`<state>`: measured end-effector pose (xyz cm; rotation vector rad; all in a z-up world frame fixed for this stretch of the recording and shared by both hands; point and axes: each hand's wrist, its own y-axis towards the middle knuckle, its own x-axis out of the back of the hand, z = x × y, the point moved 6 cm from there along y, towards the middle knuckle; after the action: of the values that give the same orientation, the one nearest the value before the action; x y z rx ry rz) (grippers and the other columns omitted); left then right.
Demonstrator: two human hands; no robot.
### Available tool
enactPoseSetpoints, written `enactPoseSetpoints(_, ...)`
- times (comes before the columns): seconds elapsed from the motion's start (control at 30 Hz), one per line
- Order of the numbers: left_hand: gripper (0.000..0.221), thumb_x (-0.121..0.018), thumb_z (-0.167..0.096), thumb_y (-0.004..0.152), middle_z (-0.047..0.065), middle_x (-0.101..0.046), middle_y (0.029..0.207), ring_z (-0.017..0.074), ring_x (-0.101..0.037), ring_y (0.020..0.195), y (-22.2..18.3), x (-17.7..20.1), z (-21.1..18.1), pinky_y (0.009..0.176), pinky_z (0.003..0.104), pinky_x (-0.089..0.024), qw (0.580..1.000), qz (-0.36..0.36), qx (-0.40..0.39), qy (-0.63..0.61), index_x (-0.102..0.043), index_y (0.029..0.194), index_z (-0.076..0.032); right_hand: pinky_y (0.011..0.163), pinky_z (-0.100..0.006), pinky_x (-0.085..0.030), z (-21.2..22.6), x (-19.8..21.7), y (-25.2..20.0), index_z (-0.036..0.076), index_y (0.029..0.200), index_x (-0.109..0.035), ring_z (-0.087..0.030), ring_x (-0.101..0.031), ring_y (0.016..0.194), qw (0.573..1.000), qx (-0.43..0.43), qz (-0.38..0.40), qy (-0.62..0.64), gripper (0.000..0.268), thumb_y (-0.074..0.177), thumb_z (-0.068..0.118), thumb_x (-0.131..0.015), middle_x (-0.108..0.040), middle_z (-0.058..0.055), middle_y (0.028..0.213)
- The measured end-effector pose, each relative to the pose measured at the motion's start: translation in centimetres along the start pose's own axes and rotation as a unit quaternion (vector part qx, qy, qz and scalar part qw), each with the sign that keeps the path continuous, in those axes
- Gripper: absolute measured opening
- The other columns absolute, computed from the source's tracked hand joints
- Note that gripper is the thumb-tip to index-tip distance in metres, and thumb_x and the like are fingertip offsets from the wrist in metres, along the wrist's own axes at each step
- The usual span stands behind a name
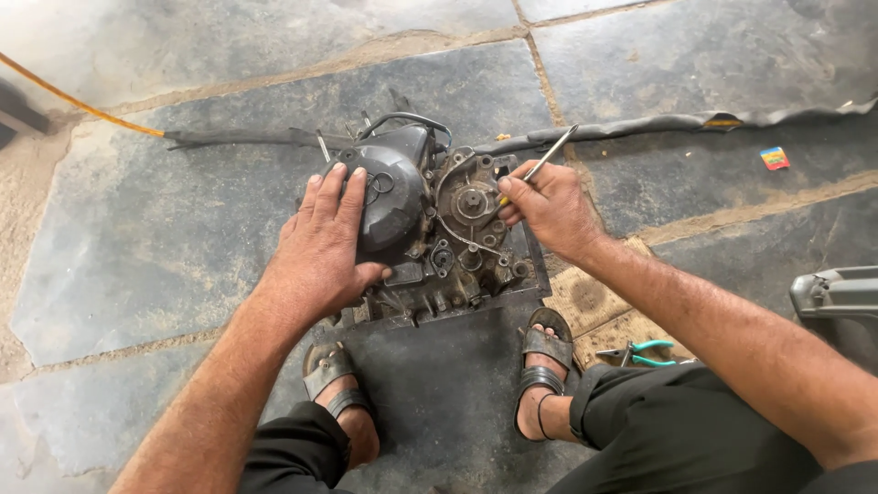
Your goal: Repairing or inspecting a motorcycle engine on the floor of a service bay.
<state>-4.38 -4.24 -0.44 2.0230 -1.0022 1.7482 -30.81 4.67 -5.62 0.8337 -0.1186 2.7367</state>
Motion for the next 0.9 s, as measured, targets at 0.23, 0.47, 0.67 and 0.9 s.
enactPoseSetpoints(0.23,0.127,-0.092,-0.043,0.068,0.018,-0.011,0.166,0.0396,-0.012,0.153,0.1,0.0,0.0,0.12,0.053,-0.026,1.0,-0.015,-0.018,-0.003,-0.013,0.164,-0.015,0.061,-0.029,-0.067,0.4,0.1,-0.1,0.003,0.097,-0.069,-0.017,-0.076,0.072,0.997,0.053,0.023,0.043,0.021,0.104,0.018,-0.057,-0.074,-0.011,0.084)
enactPoseSetpoints(0.47,0.126,-0.091,-0.043,0.068,0.018,-0.01,0.166,0.0393,-0.012,0.154,0.1,-0.2,0.3,0.121,0.053,-0.026,1.0,-0.014,-0.012,0.001,-0.012,0.162,-0.014,0.065,-0.028,-0.067,0.1,0.0,0.4,0.003,0.097,-0.068,-0.014,-0.075,0.074,0.996,0.033,0.016,0.083,0.017,0.105,0.014,-0.059,-0.073,-0.01,0.081)
enactPoseSetpoints(0.67,0.127,-0.09,-0.045,0.07,0.017,-0.007,0.169,0.0378,-0.009,0.154,0.4,-0.4,0.3,0.122,0.052,-0.023,1.0,0.007,0.005,0.009,-0.01,0.164,-0.017,0.064,-0.026,-0.068,0.2,0.2,0.8,0.002,0.095,-0.069,-0.013,-0.075,0.074,0.992,0.09,0.034,0.085,0.017,0.105,0.012,-0.06,-0.073,-0.01,0.084)
enactPoseSetpoints(0.9,0.123,-0.09,-0.045,0.07,0.016,-0.008,0.168,0.0368,-0.01,0.155,-0.1,-0.1,0.2,0.122,0.052,-0.025,1.0,0.01,0.011,0.005,-0.01,0.16,-0.017,0.076,-0.03,-0.064,2.2,1.8,0.3,0.007,0.098,-0.079,-0.015,-0.074,0.085,0.979,0.144,0.11,-0.095,0.008,0.096,0.011,-0.071,-0.079,-0.009,0.096)
